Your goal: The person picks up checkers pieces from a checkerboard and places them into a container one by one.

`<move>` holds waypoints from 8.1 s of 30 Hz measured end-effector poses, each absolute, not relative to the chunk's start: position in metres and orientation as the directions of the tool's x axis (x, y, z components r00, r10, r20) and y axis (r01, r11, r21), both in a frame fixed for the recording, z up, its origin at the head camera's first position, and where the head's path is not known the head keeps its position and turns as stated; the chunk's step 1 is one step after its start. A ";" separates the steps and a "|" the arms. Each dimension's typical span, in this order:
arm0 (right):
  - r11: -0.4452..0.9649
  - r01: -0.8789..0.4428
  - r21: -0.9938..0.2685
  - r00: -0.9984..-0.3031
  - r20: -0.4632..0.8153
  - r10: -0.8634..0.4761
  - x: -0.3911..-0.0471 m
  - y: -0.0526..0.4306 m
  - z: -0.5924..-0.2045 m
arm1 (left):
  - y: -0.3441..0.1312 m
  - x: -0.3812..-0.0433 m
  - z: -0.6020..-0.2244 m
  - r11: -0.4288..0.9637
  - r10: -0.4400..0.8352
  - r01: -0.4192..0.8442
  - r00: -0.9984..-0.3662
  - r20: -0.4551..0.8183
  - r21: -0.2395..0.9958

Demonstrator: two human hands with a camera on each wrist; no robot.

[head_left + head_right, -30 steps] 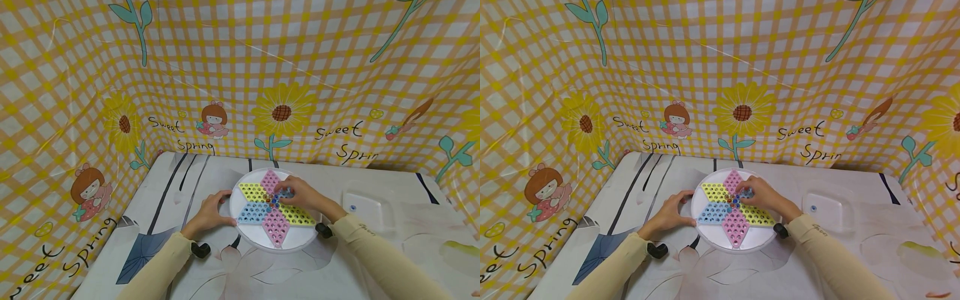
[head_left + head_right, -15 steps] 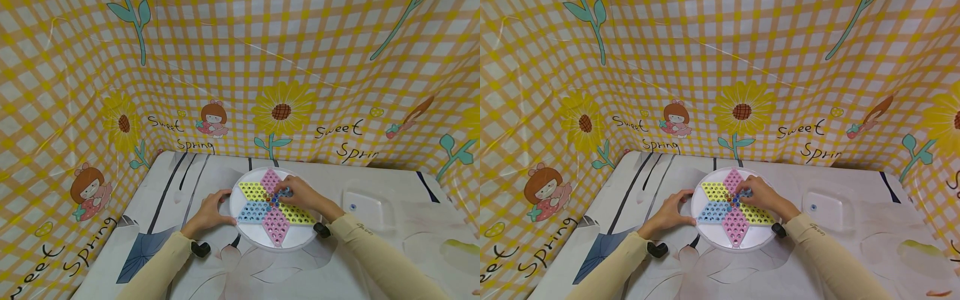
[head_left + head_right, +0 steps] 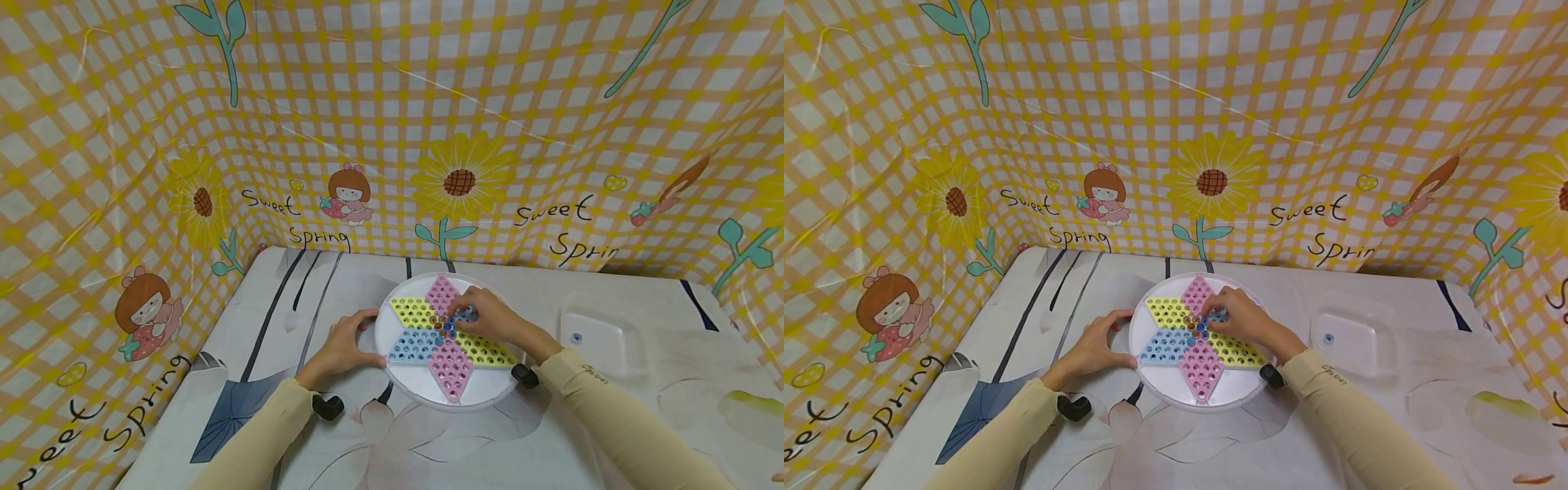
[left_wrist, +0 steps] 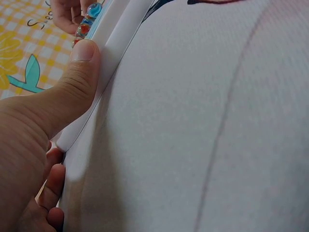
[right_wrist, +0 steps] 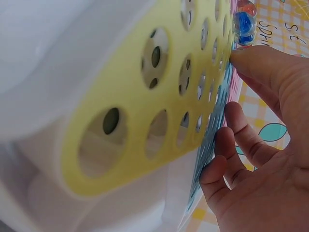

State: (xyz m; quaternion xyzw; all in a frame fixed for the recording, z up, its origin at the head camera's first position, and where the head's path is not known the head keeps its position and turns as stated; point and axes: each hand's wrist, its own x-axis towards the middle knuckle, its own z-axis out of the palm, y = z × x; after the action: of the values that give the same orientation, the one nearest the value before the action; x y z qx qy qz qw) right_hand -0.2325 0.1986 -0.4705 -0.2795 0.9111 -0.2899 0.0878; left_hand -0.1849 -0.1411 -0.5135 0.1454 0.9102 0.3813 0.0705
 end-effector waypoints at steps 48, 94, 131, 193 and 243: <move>0.579 -0.574 -0.578 -0.798 0.240 -0.552 -0.235 0.204 -0.440 | -0.140 -0.182 -0.511 0.656 0.326 0.229 -0.945 0.003 0.719; 0.799 -0.375 -0.470 -0.910 0.352 -0.220 -0.169 0.379 -0.433 | -0.142 -0.184 -0.515 0.645 0.322 0.208 -0.947 -0.014 0.735; 0.834 -0.292 -0.468 -0.948 0.255 -0.188 -0.179 0.394 -0.454 | -0.141 -0.184 -0.514 0.651 0.308 0.201 -0.951 -0.012 0.732; 0.782 -0.411 -0.468 -0.905 0.314 -0.287 -0.191 0.337 -0.426 | -0.138 -0.181 -0.511 0.663 0.299 0.183 -0.954 -0.033 0.726; 0.614 -0.486 -0.622 -0.864 0.241 -0.441 -0.207 0.228 -0.442 | -0.140 -0.183 -0.514 0.669 0.305 0.203 -0.952 -0.016 0.715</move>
State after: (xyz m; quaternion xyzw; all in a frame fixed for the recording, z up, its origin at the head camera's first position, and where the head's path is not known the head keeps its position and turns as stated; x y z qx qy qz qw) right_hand -0.2070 0.2278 -0.4420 -0.2584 0.8977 -0.3554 -0.0317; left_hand -0.1833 -0.1400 -0.5139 0.1392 0.9112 0.3820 0.0669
